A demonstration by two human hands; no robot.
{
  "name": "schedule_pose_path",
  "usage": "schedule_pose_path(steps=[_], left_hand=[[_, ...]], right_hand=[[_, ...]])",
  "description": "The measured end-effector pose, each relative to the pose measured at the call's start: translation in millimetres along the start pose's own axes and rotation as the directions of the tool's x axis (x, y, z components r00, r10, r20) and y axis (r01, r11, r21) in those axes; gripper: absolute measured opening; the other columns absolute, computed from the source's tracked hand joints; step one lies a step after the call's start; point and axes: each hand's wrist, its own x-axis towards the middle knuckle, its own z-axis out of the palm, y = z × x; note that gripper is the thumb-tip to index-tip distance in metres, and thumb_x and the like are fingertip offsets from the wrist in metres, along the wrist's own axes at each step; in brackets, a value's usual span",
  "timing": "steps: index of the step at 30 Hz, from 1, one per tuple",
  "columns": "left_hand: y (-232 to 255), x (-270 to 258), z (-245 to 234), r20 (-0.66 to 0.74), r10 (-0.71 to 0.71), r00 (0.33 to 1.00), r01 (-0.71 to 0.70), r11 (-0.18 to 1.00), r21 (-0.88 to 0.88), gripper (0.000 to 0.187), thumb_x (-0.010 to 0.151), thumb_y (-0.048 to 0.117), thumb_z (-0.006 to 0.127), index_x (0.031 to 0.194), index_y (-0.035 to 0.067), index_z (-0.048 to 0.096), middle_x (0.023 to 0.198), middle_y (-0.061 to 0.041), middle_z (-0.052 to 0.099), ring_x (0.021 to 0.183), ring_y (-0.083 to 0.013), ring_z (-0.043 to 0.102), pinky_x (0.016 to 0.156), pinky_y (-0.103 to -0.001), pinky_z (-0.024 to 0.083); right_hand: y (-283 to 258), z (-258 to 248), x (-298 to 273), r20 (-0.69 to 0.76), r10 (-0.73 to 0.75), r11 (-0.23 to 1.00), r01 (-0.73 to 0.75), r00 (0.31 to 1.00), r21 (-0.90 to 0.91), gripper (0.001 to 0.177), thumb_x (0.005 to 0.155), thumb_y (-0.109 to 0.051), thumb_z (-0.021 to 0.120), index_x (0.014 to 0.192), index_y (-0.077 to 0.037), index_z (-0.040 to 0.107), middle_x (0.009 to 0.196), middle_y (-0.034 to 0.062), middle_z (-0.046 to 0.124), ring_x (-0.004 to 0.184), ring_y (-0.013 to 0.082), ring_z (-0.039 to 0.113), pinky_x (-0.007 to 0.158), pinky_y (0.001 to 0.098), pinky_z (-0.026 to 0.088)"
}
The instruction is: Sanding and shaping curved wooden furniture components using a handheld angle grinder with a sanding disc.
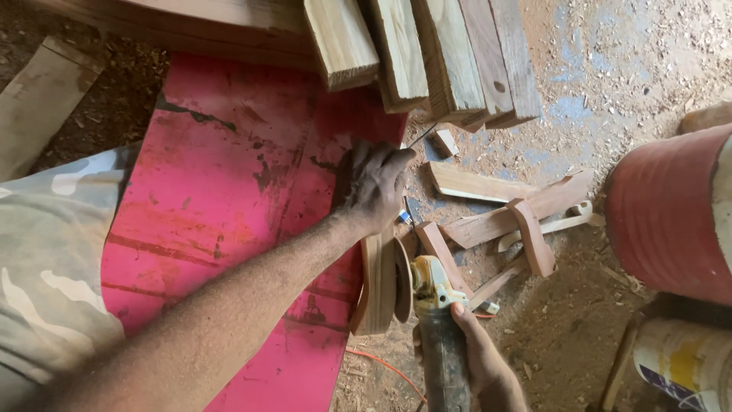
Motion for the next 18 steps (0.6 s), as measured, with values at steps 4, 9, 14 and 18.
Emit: schedule_pose_path(steps=[4,9,14,18], left_hand=[[5.5,1.5,-7.7,0.020,-0.035,0.999,0.035,0.999,-0.023,0.020,0.094,0.016,0.062,0.113,0.015,0.068,0.108,-0.008,0.065,0.101,-0.0311,0.055,0.091,-0.048,0.046],[5.4,0.9,-6.7,-0.006,-0.045,0.999,0.044,0.996,-0.077,0.017,0.091,0.019,0.065,0.107,0.015,0.068,0.105,-0.007,0.066,0.100,-0.0317,0.055,0.091,-0.048,0.046],[3.3,-0.7,0.5,0.012,-0.035,0.999,0.035,0.999,-0.031,0.019,0.088,0.016,0.063,0.107,0.015,0.067,0.106,-0.007,0.067,0.101,-0.0297,0.057,0.091,-0.047,0.046],[6.0,0.3,-4.5,-0.040,-0.028,0.999,0.027,0.999,-0.023,0.020,0.089,0.017,0.064,0.109,0.015,0.068,0.109,-0.007,0.068,0.103,-0.0321,0.057,0.091,-0.048,0.046]], right_hand=[[-10.7,10.6,1.9,0.077,-0.046,0.999,0.047,0.996,-0.008,0.068,0.087,-0.059,0.055,0.115,0.003,0.064,0.084,0.0223,0.075,0.071,0.0318,0.074,0.064,0.0439,0.062],[5.1,3.9,-16.3,-0.039,0.031,1.000,-0.031,0.999,0.005,0.070,0.083,-0.059,0.060,0.110,0.005,0.066,0.081,0.0224,0.076,0.067,0.0308,0.075,0.059,0.0418,0.061],[28.9,13.2,-44.9,-0.185,0.071,0.988,-0.044,0.980,0.147,0.064,0.082,-0.054,0.065,0.109,0.004,0.067,0.079,0.0200,0.076,0.063,0.0294,0.072,0.054,0.0399,0.059],[44.6,11.5,-48.2,-0.113,0.042,0.990,-0.026,0.993,0.140,0.066,0.080,-0.057,0.064,0.110,0.002,0.065,0.078,0.0194,0.075,0.062,0.0289,0.072,0.055,0.0403,0.059]])
